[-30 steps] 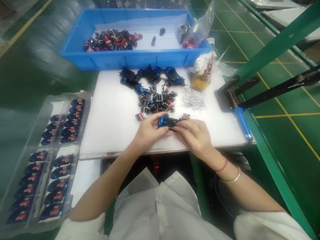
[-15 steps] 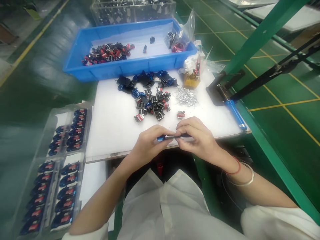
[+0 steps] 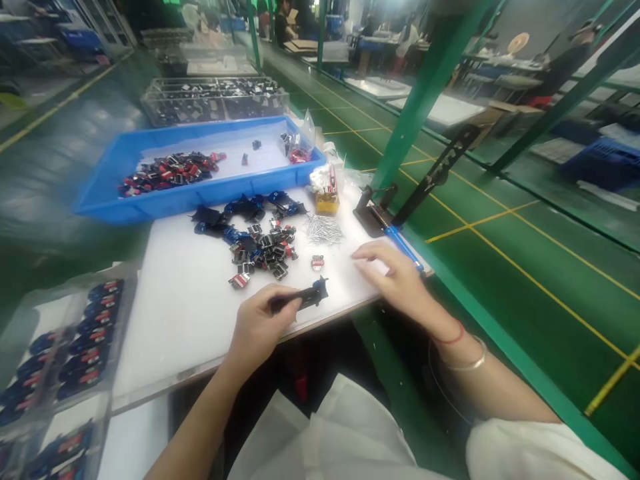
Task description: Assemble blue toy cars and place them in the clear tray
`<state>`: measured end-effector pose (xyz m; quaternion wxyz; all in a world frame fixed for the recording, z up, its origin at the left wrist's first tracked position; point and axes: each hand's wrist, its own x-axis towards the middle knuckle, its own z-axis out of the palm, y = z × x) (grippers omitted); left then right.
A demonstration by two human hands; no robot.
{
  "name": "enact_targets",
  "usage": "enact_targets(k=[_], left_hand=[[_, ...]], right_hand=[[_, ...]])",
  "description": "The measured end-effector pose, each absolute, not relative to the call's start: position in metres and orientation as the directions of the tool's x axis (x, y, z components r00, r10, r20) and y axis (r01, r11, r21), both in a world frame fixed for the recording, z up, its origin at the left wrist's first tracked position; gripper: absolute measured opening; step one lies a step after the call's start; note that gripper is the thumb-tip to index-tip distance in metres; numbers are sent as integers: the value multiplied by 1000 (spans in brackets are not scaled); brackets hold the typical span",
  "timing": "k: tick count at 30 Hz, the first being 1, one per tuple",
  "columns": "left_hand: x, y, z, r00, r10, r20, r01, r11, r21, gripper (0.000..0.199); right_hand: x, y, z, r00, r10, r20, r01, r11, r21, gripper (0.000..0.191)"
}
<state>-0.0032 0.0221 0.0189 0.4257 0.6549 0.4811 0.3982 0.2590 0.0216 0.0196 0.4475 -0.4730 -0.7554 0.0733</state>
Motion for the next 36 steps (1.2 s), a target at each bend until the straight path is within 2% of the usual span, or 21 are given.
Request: enact_targets(k=[2, 4, 7, 9, 14, 18, 20, 22, 24, 26, 28, 31, 36], left_hand=[[-4, 29, 16, 158, 987, 0, 260, -42, 965, 10], [-5, 36, 11, 106, 992, -69, 193, 48, 980, 15], [-3, 42, 1, 93, 987, -133, 51, 129, 990, 19], [0, 45, -4, 118, 980, -163, -23, 167, 986, 17], [4, 50, -10, 138, 970, -202, -112, 218, 970, 12], [7, 51, -10, 133, 966, -223, -137, 240, 961, 10], [8, 51, -10, 125, 969, -214, -119, 229, 966, 11], [9, 50, -10, 117, 972, -202, -99, 214, 972, 10], [11, 50, -10, 110, 975, -195, -89, 205, 975, 10], [11, 50, -11, 106, 977, -185, -91, 195, 977, 10], [12, 49, -12, 104, 980, -172, -90, 182, 979, 10], [11, 47, -13, 94, 983, -155, -64, 161, 985, 9], [12, 44, -9, 81, 986, -148, -18, 150, 989, 9]], right_hand=[[293, 26, 13, -11, 756, 655, 805, 395, -442, 20], [324, 28, 3, 108, 767, 633, 904, 189, -383, 29], [354, 28, -15, 208, 853, 479, 949, -58, -310, 42], [364, 30, -25, 232, 892, 388, 953, -128, -276, 46], [368, 34, -30, 152, 919, 364, 979, -89, -184, 49], [364, 17, -7, 146, 946, 289, 969, -79, -233, 39], [357, 1, 9, 223, 949, 223, 934, -142, -329, 31], [346, -15, 23, 295, 941, 168, 852, -179, -493, 28], [332, -29, 33, 281, 956, 82, 716, -152, -681, 29], [316, -37, 38, 234, 972, -1, 608, -147, -780, 32], [301, -43, 40, 208, 978, -26, 620, -153, -769, 35], [284, -47, 37, 146, 989, 28, 729, -88, -679, 37], [268, -51, 27, 53, 995, 85, 805, 8, -593, 41]])
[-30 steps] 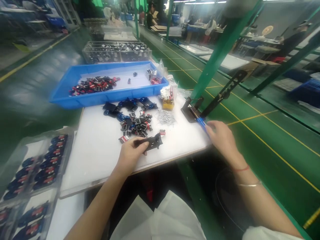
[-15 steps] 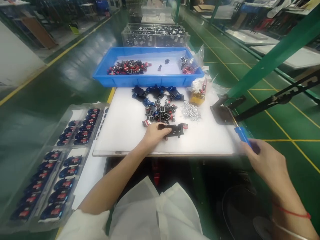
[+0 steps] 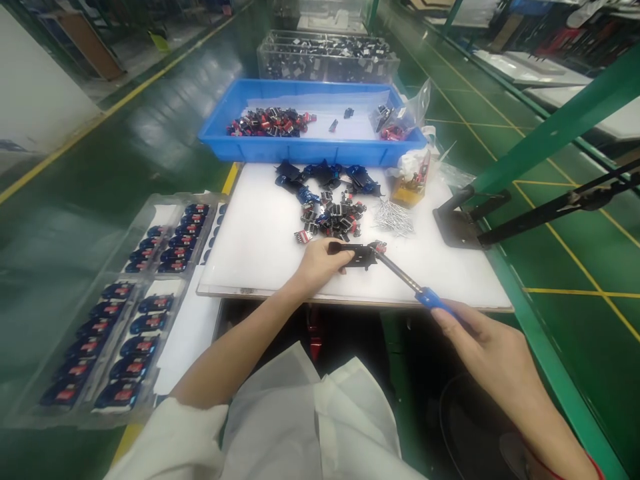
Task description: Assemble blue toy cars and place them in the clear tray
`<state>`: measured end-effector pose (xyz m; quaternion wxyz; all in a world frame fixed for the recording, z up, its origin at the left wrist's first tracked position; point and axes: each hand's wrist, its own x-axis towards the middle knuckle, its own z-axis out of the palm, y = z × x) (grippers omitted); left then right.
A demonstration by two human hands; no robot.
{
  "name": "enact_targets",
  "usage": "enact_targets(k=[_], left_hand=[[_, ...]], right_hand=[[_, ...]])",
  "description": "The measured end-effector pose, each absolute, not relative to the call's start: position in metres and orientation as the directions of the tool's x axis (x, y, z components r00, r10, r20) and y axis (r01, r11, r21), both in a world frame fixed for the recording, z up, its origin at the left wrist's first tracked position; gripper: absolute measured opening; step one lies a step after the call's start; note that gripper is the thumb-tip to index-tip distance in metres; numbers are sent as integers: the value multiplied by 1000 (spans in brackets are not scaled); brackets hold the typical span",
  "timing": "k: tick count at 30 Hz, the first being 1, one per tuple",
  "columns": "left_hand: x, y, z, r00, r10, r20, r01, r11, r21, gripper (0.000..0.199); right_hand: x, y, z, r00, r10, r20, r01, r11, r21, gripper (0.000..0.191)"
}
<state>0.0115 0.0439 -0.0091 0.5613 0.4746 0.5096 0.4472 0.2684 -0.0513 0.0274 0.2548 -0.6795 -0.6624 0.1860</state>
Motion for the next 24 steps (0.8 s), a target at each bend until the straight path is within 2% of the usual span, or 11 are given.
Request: enact_targets(k=[9, 24], left_hand=[[12, 43, -6, 77, 986, -147, -7, 148, 989, 7], [11, 44, -10, 97, 988, -124, -24, 127, 992, 10]], right_hand=[[254, -52, 23, -42, 978, 204, 870, 136, -474, 53], [254, -50, 19, -128, 960, 248, 920, 208, -333, 65]])
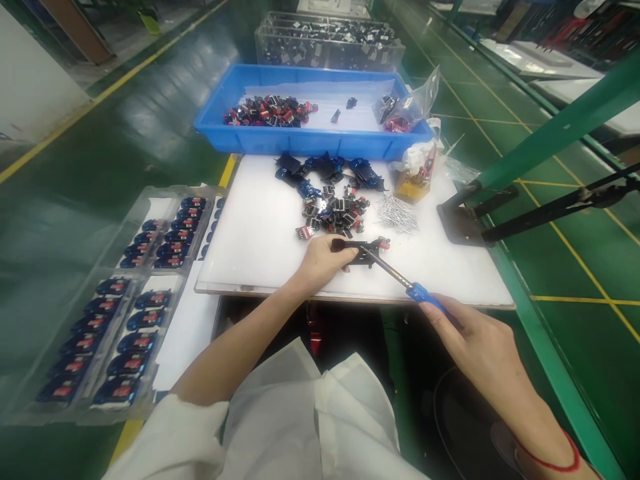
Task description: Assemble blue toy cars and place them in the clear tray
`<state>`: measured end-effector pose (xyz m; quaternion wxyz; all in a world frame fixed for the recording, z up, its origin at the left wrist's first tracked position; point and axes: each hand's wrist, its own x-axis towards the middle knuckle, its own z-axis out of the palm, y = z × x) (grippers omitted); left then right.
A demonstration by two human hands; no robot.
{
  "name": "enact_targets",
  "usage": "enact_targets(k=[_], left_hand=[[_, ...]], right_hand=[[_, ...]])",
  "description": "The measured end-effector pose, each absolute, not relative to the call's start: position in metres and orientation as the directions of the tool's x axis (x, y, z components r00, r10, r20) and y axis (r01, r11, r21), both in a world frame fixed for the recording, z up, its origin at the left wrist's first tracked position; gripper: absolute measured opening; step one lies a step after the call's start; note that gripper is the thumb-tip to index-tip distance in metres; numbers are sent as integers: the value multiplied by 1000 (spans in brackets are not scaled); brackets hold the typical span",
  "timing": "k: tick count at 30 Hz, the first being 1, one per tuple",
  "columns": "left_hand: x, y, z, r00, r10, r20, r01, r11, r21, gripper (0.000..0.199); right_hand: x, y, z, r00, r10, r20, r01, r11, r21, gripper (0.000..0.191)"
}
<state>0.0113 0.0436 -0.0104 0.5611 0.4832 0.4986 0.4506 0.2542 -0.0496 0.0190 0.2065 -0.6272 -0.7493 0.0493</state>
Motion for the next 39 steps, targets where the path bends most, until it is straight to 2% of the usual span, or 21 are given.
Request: enact_targets(k=[12, 16, 20, 24, 26, 27, 29, 32, 34, 39], left_hand=[[11, 43, -9, 102, 987, -120, 7, 120, 993, 10], [11, 43, -8, 103, 987, -121, 22, 120, 993, 9], [11, 43, -9, 103, 988, -114, 25, 112, 993, 10], [11, 39, -8, 97, 992, -80, 109, 70, 992, 13], [13, 34, -7, 84, 996, 5, 186, -21, 982, 11], [14, 31, -7, 86, 992, 92, 235, -109, 966, 10], [15, 24, -7, 129, 932, 339, 334, -363, 870, 9], [16, 15, -7, 287, 694, 660, 409, -712, 571, 13], [16, 12, -5, 400, 540, 741, 423, -826, 373, 15], [11, 10, 2, 612, 262, 746, 399, -917, -5, 15]], right_hand=[[252, -51, 24, -143, 972, 185, 947, 189, -261, 66], [255, -52, 30, -137, 971, 194, 937, 191, -294, 65], [263, -51, 41, -3, 980, 201, 864, 104, -493, 62], [262, -44, 46, 88, 995, 55, 641, -14, -767, 54], [257, -37, 43, 89, 996, -25, 496, -66, -866, 52], [253, -33, 40, 91, 994, -56, 429, -90, -899, 51], [245, -24, 34, 90, 989, -113, 312, -136, -940, 52], [231, -9, 26, 72, 981, -179, 180, -189, -965, 55], [223, -2, 24, 55, 977, -206, 112, -211, -971, 55], [211, 3, 26, 13, 965, -262, 43, -262, -964, 47]])
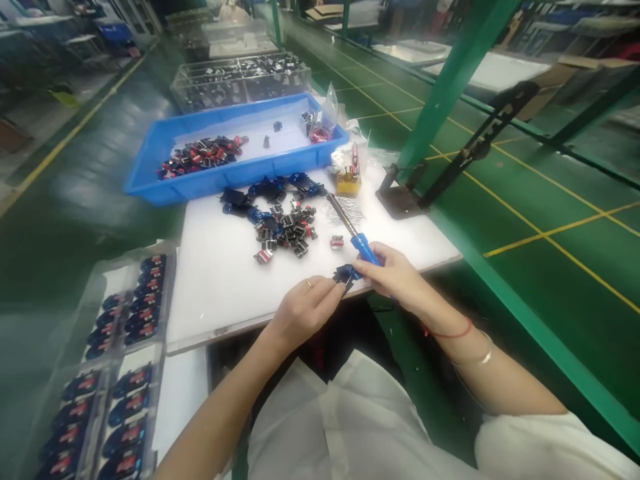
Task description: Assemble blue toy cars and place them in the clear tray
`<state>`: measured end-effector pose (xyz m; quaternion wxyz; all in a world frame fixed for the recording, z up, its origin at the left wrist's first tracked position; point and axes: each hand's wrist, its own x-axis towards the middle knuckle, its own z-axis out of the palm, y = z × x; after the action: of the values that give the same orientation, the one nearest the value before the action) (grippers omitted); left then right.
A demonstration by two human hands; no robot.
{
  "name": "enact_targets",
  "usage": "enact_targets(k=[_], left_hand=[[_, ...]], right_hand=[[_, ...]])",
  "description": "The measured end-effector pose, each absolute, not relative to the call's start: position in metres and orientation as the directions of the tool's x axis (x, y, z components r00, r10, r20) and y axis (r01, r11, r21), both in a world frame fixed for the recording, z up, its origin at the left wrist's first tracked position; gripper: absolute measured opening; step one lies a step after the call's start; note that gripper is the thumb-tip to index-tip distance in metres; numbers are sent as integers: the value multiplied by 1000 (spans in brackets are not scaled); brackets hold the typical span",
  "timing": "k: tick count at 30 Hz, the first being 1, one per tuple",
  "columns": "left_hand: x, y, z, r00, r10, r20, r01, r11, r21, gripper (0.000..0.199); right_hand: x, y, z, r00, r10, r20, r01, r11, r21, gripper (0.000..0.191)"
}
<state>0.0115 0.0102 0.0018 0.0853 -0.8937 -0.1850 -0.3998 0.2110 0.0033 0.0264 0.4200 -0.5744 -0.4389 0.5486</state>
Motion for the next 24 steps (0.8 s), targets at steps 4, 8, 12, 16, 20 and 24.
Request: enact_targets(k=[4, 8, 12, 16, 20, 24], left_hand=[[8, 14, 4, 677, 154, 720, 384, -908, -166, 19], [4, 19, 0, 622, 222, 751, 443, -891, -104, 28], [0, 17, -5, 433, 544, 719, 481, -814, 326, 63], [6, 11, -4, 280, 931, 233, 238, -302, 923, 67], [16, 13, 4, 286, 956, -67, -28, 78, 997, 56], [11, 18, 10, 226, 966, -127, -47, 141, 989, 56]], right_hand=[[211, 1, 26, 12, 965, -263, 31, -263, -964, 41], [212, 0, 26, 51, 975, -217, -40, -215, -976, 45], [209, -1, 24, 157, 977, -144, -63, -136, -989, 50], [203, -3, 20, 205, 970, -127, -44, -120, -992, 53], [204, -4, 13, 172, 976, -134, 28, -141, -990, 52], [217, 5, 9, 246, 969, -27, 209, -80, -975, 37]])
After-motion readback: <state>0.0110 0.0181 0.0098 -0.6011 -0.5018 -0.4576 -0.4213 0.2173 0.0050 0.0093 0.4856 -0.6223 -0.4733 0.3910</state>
